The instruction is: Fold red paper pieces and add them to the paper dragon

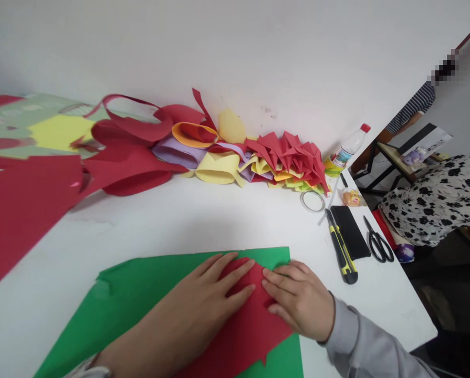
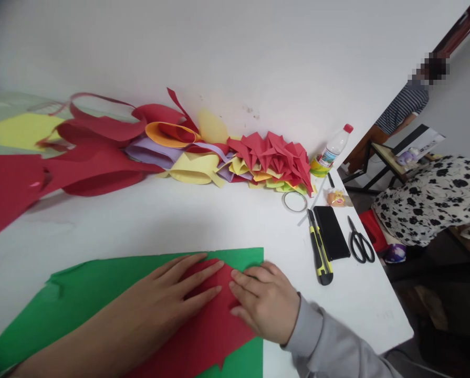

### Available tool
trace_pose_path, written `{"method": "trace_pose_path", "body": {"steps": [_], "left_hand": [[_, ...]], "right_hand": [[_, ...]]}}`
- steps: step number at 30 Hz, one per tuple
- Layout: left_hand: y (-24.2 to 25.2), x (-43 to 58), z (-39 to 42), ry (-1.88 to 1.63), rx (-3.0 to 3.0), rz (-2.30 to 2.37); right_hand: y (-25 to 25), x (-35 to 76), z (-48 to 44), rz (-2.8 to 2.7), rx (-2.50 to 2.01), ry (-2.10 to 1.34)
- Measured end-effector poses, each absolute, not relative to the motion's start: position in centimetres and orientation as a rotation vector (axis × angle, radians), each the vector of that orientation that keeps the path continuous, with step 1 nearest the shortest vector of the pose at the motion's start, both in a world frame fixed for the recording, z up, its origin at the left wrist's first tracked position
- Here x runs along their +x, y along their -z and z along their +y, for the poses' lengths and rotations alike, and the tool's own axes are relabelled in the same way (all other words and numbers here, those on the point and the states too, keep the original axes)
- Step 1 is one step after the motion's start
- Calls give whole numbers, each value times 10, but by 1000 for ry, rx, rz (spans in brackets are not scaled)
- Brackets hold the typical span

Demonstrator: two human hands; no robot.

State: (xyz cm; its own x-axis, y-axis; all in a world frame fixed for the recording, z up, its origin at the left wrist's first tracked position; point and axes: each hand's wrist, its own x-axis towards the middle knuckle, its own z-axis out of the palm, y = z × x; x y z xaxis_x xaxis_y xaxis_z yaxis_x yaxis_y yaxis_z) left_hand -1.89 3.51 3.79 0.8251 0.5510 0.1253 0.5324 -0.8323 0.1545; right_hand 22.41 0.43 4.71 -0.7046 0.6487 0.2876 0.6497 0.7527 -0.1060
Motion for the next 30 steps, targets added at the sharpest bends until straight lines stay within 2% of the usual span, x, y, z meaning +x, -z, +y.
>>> {"method": "trace_pose_path", "body": {"steps": [5, 14, 22, 30], "left_hand": [[-46, -16, 31, -181, 2908, 928], [-36, -17, 33, -397, 2887, 922], [-38, -18, 35, -420, 2859, 923], [-39, -15, 34, -341, 2854, 908]], "right_hand": [[-47, 240, -2, -2592, -962, -7], [-46, 272, -10, -2554, -852, -37], [-46, 287, -18, -2576, -791, -6], [-51, 272, -15, -2369, -916, -108]]}}
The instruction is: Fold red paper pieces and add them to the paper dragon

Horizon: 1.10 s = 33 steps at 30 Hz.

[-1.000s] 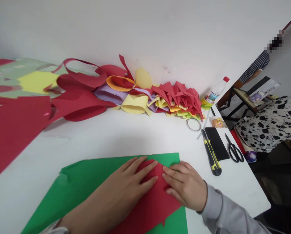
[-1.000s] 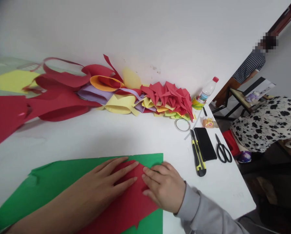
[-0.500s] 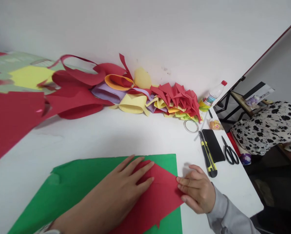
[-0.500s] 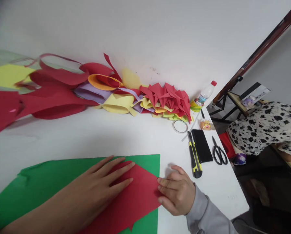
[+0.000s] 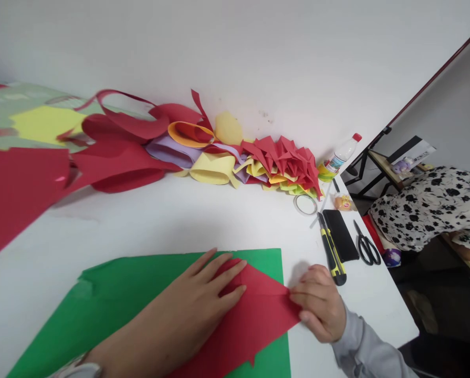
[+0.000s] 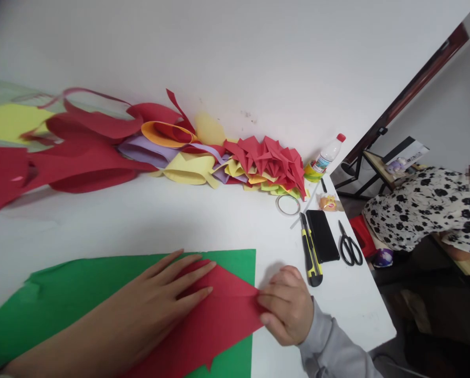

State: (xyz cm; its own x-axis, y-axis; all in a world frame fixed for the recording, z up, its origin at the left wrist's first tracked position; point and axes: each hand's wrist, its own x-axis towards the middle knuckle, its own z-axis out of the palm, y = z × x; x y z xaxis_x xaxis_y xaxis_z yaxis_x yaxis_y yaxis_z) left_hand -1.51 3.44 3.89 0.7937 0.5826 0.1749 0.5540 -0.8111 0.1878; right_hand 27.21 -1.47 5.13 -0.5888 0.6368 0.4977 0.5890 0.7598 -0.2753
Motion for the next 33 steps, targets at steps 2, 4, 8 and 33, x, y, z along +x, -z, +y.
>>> {"method": "trace_pose_path", "body": {"steps": [2, 4, 8, 33], "left_hand": [[-38, -17, 39, -328, 2884, 865], [-38, -19, 48, -308, 2908, 819], [-38, -25, 67, -310, 2908, 840], [-27, -26, 68, -443, 2821, 886]], "right_hand": [[-55, 259, -6, -2419, -942, -101], [-58, 247, 6, -2432, -936, -94], [-51, 233, 37, -2539, -879, -103], [-39, 286, 21, -2405, -793, 26]]}}
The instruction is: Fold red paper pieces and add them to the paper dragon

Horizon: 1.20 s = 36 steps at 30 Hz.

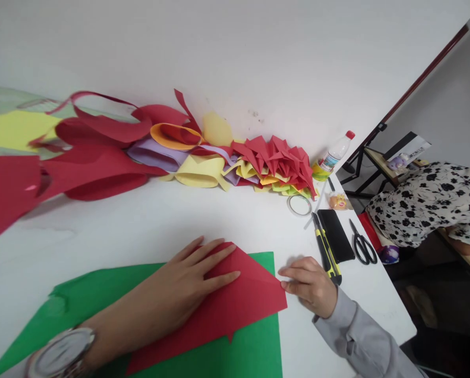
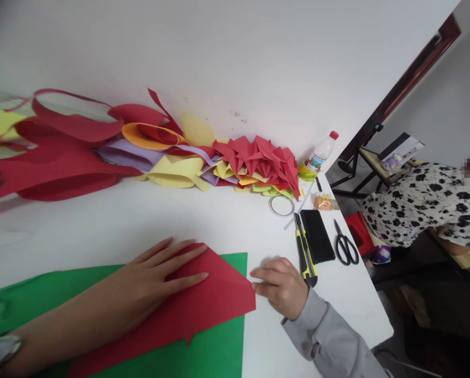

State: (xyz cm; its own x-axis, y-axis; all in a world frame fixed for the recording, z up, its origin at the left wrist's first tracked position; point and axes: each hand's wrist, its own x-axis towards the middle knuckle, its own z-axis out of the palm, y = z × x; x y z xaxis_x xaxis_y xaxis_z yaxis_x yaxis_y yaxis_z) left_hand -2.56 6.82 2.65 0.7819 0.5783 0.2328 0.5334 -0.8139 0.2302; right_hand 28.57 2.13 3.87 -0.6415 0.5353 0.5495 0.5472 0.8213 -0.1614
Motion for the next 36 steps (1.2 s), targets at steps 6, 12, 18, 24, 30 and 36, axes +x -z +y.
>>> {"method": "trace_pose_path", "body": {"steps": [6, 12, 18, 24, 30, 36], "left_hand": [[-28, -25, 67, -412, 2902, 873], [-24, -28, 72, -398, 3034, 795], [-7, -28, 71, -482, 3070, 866], [13, -27, 74, -565, 3046, 883], [-21, -27, 78, -397, 3054, 800], [-40, -24, 72, -327, 2997, 818]], "right_hand": [[-41, 272, 31, -2347, -807, -122], [-43, 222, 69, -2453, -727, -66], [-28, 199, 92, -2604, -854, 57], [-18, 201, 84, -2603, -845, 174], [-22, 196, 83, -2588, -832, 183], [-23, 199, 81, -2580, -839, 131]]}}
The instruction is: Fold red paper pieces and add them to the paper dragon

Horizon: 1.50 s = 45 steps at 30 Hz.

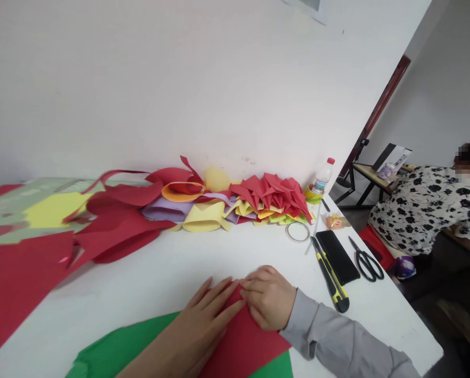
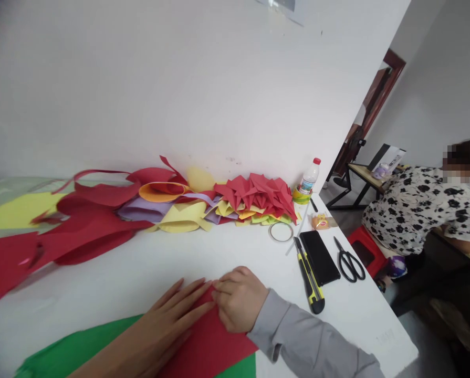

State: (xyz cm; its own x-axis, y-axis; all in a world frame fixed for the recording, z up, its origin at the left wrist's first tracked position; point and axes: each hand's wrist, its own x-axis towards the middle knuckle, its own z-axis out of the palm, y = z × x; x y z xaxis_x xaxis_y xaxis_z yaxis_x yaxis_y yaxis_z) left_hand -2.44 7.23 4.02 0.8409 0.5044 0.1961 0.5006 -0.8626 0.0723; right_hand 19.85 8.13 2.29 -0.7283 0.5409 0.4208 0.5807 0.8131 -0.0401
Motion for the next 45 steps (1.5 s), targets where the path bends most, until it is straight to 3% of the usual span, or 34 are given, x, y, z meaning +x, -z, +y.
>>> {"method": "trace_pose_path", "body": {"steps": [18, 26, 32, 35, 39, 45], "left_hand": [[-45, -9, 60, -243, 2930, 941], [-25, 1, 35, -428, 3090, 860], [-44, -3, 31, -539, 2974, 839], [-52, -18, 46, -695, 2844, 971], [-44, -41, 74, -745, 2744, 1511], [-22, -45, 83, -643, 2667, 1514]], "right_hand": [[-28, 197, 74, -2499, -830, 180], [-27, 196, 75, -2492, -833, 147], [-29, 195, 73, -2492, -802, 186], [-29, 194, 72, -2502, -839, 151], [-30, 194, 72, -2567, -901, 93], [-29, 195, 71, -2574, -907, 98]]}}
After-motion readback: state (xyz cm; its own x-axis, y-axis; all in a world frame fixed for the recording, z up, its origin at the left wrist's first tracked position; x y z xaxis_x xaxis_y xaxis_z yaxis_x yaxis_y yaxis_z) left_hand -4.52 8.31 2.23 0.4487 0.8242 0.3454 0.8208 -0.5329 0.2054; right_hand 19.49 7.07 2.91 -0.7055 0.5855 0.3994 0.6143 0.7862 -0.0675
